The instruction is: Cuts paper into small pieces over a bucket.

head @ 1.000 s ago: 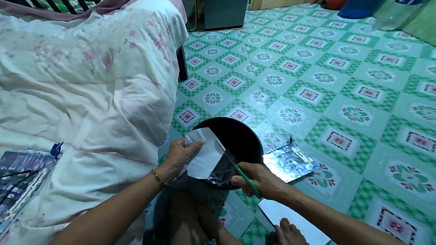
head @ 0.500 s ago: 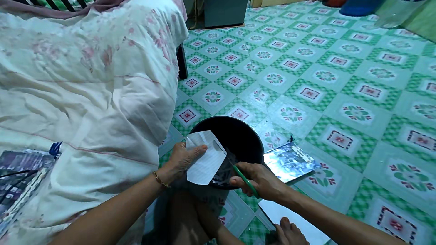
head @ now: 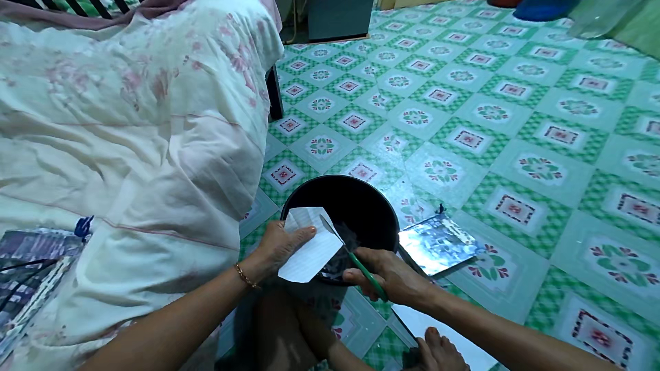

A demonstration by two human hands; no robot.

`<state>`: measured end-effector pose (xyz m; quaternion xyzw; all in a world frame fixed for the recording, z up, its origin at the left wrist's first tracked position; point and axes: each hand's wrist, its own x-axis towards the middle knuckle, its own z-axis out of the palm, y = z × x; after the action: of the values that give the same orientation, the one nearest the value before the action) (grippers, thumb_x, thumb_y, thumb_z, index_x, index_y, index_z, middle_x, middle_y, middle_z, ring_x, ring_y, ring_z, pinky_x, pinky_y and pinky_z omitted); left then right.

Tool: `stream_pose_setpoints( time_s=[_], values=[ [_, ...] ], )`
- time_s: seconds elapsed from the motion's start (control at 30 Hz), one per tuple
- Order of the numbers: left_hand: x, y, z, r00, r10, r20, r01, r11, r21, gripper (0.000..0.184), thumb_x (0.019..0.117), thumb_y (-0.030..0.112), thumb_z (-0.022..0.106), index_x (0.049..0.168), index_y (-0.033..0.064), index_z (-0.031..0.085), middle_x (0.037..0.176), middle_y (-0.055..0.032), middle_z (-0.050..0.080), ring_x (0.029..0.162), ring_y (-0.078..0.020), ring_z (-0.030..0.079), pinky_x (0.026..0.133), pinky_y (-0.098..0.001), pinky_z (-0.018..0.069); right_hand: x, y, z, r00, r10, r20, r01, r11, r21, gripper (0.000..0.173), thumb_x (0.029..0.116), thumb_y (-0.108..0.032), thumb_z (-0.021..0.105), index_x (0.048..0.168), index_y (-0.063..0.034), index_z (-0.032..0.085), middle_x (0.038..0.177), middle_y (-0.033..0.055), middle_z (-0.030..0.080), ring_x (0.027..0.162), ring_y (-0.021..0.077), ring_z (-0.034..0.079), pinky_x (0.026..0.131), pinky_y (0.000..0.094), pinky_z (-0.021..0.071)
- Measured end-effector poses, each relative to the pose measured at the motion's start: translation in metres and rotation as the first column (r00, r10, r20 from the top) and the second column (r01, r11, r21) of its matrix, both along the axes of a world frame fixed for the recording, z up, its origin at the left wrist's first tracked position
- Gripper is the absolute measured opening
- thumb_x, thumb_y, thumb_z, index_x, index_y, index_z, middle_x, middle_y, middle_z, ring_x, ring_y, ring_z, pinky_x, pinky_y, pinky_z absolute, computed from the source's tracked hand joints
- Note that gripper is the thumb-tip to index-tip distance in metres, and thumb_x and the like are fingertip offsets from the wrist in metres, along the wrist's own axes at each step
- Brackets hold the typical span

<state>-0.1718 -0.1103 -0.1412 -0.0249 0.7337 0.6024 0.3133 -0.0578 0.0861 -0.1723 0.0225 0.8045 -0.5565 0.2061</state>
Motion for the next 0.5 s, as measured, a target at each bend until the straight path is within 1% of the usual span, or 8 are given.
stream_pose_setpoints(
  time_s=[0.07,0.1,0.2,0.27,0.33,0.4,0.5],
  values=[
    [0.0001,0.0001,-0.0001,1.0,-0.008,-0.001,0.008,1.0,-0.016,0.006,0.0959,0.002,0.068,0.097,0.0,0.063,0.074,-0.0018,0.07,0.066,-0.0073,0.07,0.068,-0.0236,0.0601,0.0001,-0.0006,-0.0003,1.0,-0.009,0.006,0.009,1.0,-0.024,0.03,0.1003,-0.033,0.063,0.103,-0.003,0.06,0.066,-0.0063,0.056,0.054,0.0003,0.056,0.055,0.0172,0.0472],
    [0.0001,-0.0003,-0.0002,1.0,-0.019,0.001,0.019,1.0,-0.02,0.005,0.0957,0.002,0.069,0.097,0.0001,0.064,0.074,-0.0015,0.07,0.066,-0.007,0.07,0.068,-0.0235,0.0599,-0.0002,-0.001,0.0,1.0,-0.002,0.013,0.003,1.0,-0.031,0.032,0.1005,-0.035,0.062,0.104,-0.003,0.059,0.068,-0.0057,0.057,0.056,0.0011,0.057,0.056,0.0183,0.0486],
    [0.0019,-0.0009,0.0011,0.996,-0.082,0.024,0.082,0.997,-0.007,0.004,0.0954,0.0,0.068,0.097,0.001,0.064,0.075,0.0003,0.07,0.067,-0.0054,0.069,0.069,-0.0225,0.0596,-0.0016,-0.0015,0.001,0.998,0.039,0.041,-0.038,0.999,-0.032,0.044,0.1008,-0.043,0.057,0.112,-0.0003,0.058,0.076,-0.0018,0.06,0.064,0.0051,0.06,0.064,0.0238,0.0519],
    [0.0036,-0.0005,0.0006,0.994,-0.101,0.034,0.101,0.995,0.003,0.005,0.0948,-0.001,0.068,0.097,0.0016,0.063,0.075,0.0007,0.07,0.067,-0.005,0.07,0.069,-0.022,0.0599,-0.0019,-0.0013,0.0007,0.998,0.051,0.043,-0.05,0.998,-0.03,0.046,0.1007,-0.045,0.056,0.113,-0.0005,0.058,0.076,-0.0022,0.06,0.064,0.0049,0.06,0.064,0.0239,0.0518],
    [0.0034,-0.0005,0.0005,0.994,-0.102,0.035,0.102,0.995,-0.004,0.005,0.0951,-0.001,0.068,0.097,0.0013,0.063,0.075,0.0007,0.07,0.067,-0.0046,0.069,0.069,-0.0216,0.0596,-0.0014,-0.0011,0.0014,0.999,0.039,0.027,-0.038,0.999,-0.028,0.045,0.1003,-0.045,0.057,0.109,-0.0009,0.059,0.072,-0.0034,0.058,0.061,0.0041,0.059,0.061,0.0227,0.051],
    [0.0023,-0.0005,0.0002,0.994,-0.099,0.039,0.099,0.995,-0.004,0.005,0.0951,-0.001,0.068,0.097,0.0013,0.063,0.075,0.0006,0.07,0.068,-0.0046,0.069,0.07,-0.0215,0.0596,-0.0004,-0.0012,0.0013,1.0,-0.002,0.0,0.002,0.999,-0.055,0.037,0.0997,-0.041,0.06,0.101,-0.0037,0.06,0.066,-0.0066,0.056,0.055,0.0013,0.057,0.056,0.0186,0.0489],
    [0.0022,0.0001,0.0008,0.994,-0.093,0.062,0.093,0.996,-0.009,0.005,0.0955,0.0,0.067,0.099,0.0009,0.063,0.076,0.0001,0.07,0.068,-0.0054,0.07,0.069,-0.0217,0.0596,-0.0011,-0.0009,0.0008,0.998,-0.06,0.019,0.062,0.987,-0.147,0.023,0.0983,-0.032,0.065,0.093,-0.01,0.059,0.059,-0.0117,0.055,0.049,-0.0021,0.056,0.05,0.0147,0.0475]
  ],
)
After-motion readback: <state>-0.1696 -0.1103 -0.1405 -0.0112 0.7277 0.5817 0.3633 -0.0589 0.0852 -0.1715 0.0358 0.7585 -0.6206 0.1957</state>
